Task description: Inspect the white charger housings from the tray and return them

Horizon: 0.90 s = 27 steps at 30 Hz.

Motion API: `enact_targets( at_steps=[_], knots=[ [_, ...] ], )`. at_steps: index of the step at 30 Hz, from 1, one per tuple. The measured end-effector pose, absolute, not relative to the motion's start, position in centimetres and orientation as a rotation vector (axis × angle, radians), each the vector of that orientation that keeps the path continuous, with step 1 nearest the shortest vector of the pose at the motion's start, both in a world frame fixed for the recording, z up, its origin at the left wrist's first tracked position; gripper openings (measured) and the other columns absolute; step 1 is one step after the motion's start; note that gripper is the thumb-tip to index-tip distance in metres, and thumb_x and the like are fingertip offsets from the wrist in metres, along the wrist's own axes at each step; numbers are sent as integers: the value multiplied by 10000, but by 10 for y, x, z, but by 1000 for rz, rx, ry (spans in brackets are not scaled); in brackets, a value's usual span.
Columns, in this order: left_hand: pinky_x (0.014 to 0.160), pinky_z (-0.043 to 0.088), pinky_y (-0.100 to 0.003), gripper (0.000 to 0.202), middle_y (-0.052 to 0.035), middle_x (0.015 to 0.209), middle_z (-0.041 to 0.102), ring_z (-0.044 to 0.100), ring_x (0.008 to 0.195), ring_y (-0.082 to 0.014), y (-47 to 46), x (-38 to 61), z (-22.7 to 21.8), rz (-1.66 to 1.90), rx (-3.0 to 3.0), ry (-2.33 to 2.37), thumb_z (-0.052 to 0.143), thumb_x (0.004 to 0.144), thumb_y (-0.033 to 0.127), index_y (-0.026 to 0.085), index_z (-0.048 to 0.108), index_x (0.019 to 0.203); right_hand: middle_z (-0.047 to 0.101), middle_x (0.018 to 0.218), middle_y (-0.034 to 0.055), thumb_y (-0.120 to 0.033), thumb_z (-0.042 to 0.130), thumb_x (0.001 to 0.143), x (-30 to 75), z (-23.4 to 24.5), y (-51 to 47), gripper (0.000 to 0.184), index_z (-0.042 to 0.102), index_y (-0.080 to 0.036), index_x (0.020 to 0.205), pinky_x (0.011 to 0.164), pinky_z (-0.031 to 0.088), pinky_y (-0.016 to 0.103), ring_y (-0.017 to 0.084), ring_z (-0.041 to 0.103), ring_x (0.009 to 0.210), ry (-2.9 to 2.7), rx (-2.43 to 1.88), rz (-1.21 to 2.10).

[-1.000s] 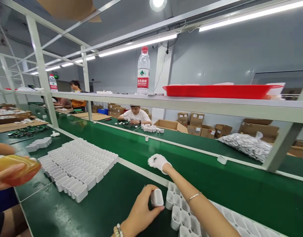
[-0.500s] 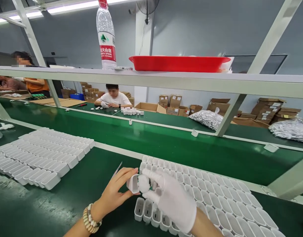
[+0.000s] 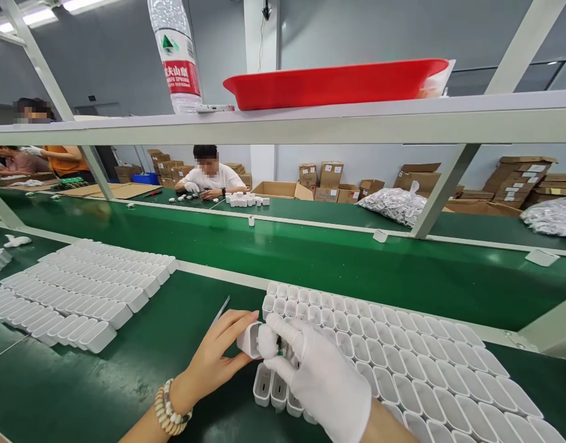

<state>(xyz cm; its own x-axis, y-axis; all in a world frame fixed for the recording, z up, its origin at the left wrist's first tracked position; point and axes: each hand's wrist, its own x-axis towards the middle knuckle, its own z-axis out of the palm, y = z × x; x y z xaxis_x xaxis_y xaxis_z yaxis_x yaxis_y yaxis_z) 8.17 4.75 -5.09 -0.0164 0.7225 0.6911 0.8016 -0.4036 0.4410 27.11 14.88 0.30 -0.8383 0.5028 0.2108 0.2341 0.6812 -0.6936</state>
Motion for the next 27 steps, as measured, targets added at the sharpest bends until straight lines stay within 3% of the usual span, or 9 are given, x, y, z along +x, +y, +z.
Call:
enact_targets(
  at_steps=[3, 8, 15, 23, 27],
  knots=[
    [921, 586, -394, 438, -129, 1179, 660, 646, 1093, -250, 48, 82, -51, -1410, -2133, -1669, 558, 1002, 297, 231, 494, 1430, 707, 951, 32, -262, 571, 891, 272, 0, 149, 102, 652, -277, 832, 637, 572, 323, 219, 685, 877, -2573, -644, 930],
    [933, 585, -401, 398, -124, 1186, 657, 647, 1101, -246, 47, 82, -50, -1404, -2141, -1666, 542, 1007, 286, 224, 514, 1400, 694, 1047, 46, -289, 504, 938, 273, -1, 150, 149, 625, -274, 851, 689, 576, 355, 234, 672, 942, -2621, -690, 882],
    [927, 586, -406, 384, -127, 1159, 666, 654, 1077, -256, 47, 84, -48, -1431, -2152, -1682, 578, 988, 290, 218, 545, 1364, 678, 1009, 28, -351, 525, 948, 271, -10, 150, 153, 596, -278, 835, 654, 558, 343, 219, 655, 916, -2627, -700, 816],
    [925, 586, -412, 383, -122, 1148, 667, 658, 1063, -260, 46, 86, -49, -1426, -2169, -1726, 602, 962, 256, 218, 562, 1341, 578, 811, -1, -191, 445, 936, 267, -3, 147, 137, 505, -245, 826, 664, 522, 308, 159, 559, 721, -2707, -550, 720],
    [925, 583, -405, 402, -113, 1156, 665, 651, 1067, -251, 44, 89, -50, -1401, -2186, -1744, 582, 942, 174, 227, 562, 1339, 616, 833, 4, -140, 467, 886, 264, -6, 148, 133, 543, -244, 855, 715, 532, 331, 171, 594, 754, -2684, -556, 758]
  ],
)
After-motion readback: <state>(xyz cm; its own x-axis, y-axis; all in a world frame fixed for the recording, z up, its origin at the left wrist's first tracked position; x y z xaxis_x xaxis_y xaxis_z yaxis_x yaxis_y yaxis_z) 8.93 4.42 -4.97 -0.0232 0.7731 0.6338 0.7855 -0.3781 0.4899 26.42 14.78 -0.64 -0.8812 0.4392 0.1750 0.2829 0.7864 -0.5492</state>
